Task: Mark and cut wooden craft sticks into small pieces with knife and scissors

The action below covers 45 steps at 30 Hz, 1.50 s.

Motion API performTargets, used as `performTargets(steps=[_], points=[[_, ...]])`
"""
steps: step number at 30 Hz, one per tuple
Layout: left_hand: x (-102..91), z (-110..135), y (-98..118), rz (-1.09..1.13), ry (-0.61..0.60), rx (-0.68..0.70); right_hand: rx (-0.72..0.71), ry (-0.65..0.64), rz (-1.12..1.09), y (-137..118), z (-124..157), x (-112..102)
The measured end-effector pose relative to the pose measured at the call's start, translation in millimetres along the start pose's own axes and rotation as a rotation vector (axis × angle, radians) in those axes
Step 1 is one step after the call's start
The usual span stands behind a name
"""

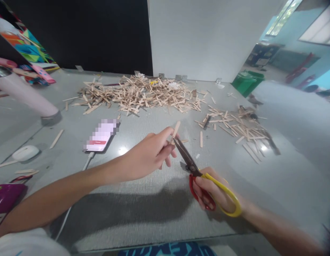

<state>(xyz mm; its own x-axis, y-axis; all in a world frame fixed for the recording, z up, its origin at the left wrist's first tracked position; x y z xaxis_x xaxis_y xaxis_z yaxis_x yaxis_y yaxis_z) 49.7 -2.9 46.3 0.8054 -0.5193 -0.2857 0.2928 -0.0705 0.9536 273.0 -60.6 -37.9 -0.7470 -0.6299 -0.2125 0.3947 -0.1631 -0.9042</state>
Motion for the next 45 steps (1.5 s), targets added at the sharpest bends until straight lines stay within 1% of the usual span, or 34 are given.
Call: performTargets(steps=[5,9,17,24,28,30,33,38,42,45], points=[[-1.4,0.5,-0.1,-0.016,0.012,0.047,0.029,-0.004,-0.007,-0.4,-0.6,-0.4],[-1.2,0.6,-1.8,-0.046,0.024,0.038,0.048,-0.002,-0.004,-0.9,-0.5,-0.2],[0.8,1.4,-1.1,-0.082,0.022,0.026,0.103,0.041,0.083,-11.1,2.7,2.2],[2.8,2.4,-2.0,-0.167,0.021,0.007,0.000,0.040,0.200,-0.5,-0.4,2.9],[2.5,3.4,-4.6,-0.206,0.024,0.014,-0.039,0.059,0.223,0.4,2.4,1.0],[1.7,3.6,-4.9,-0.257,0.034,0.038,-0.039,0.059,0.217,-0.1,3.4,0.4],[1.1,4.3,-4.3,-0.304,0.037,0.066,-0.035,0.014,0.174,1.2,3.2,0.9],[-1.2,8.4,-7.2,-0.301,0.071,0.045,-0.032,-0.083,0.052,9.6,1.2,2.2],[-3.4,11.3,-9.7,-0.283,0.066,0.069,-0.006,-0.116,0.000,15.2,0.3,3.4],[-5.0,11.5,-8.4,-0.321,0.046,0.094,0.014,-0.122,-0.046,17.1,0.0,4.9]])
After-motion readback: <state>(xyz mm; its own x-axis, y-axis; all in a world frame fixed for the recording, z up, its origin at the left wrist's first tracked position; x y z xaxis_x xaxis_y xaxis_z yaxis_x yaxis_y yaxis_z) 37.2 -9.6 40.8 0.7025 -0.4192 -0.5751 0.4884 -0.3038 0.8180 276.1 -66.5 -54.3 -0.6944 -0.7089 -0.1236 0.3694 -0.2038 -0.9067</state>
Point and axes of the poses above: each hand's wrist, its own z-axis away from the middle knuckle, its own x-axis out of the palm, y = z × x, the point moved 3 cm from there along -z, towards the middle knuckle, and after that the axes turned 15 degrees about z, right-handed, at the moved point
